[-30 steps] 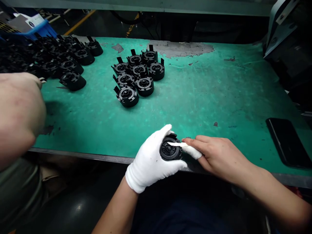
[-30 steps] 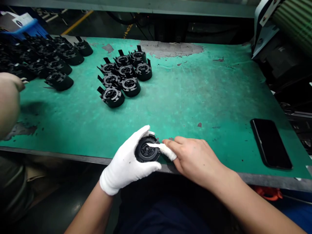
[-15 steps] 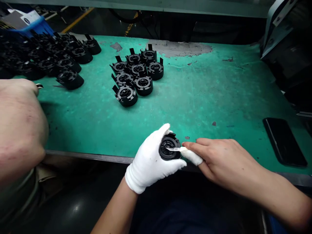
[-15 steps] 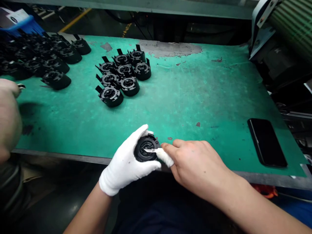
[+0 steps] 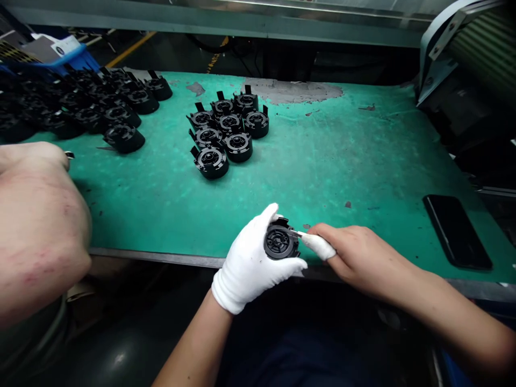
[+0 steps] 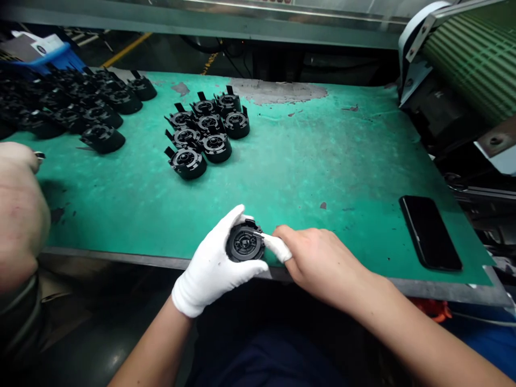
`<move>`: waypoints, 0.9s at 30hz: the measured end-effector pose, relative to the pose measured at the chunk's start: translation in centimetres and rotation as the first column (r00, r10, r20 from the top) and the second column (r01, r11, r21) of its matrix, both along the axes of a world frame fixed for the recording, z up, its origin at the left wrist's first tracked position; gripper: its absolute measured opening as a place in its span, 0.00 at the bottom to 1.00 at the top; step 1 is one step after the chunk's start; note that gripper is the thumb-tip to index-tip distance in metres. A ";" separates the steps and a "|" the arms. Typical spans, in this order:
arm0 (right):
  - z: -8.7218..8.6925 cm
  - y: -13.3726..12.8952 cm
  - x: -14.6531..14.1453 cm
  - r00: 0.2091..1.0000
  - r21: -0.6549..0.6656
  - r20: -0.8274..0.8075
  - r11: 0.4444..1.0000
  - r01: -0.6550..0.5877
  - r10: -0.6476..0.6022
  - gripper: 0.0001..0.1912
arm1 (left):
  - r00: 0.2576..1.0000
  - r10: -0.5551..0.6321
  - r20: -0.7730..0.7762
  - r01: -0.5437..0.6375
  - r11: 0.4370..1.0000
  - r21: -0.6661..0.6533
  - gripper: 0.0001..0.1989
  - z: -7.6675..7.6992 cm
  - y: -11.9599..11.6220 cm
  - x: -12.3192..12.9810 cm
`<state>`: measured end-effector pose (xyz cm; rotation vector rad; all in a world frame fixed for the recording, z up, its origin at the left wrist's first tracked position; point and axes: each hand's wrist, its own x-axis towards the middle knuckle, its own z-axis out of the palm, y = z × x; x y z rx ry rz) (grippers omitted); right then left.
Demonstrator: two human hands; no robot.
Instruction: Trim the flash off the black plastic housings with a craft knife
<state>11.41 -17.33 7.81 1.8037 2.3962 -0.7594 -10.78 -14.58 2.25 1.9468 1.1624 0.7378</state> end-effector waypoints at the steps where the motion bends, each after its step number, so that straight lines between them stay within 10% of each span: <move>1: -0.2 -0.4 0.1 0.999 -0.025 -0.042 1.000 0.009 -0.010 0.14 | 1.000 -0.002 -0.005 0.002 1.000 -0.003 0.53 0.0 0.0 0.0; 27: -0.9 0.8 0.0 0.971 -0.103 -0.151 0.974 -0.204 0.187 0.10 | 0.999 0.014 -0.040 -0.014 1.000 0.000 0.50 0.4 0.2 0.3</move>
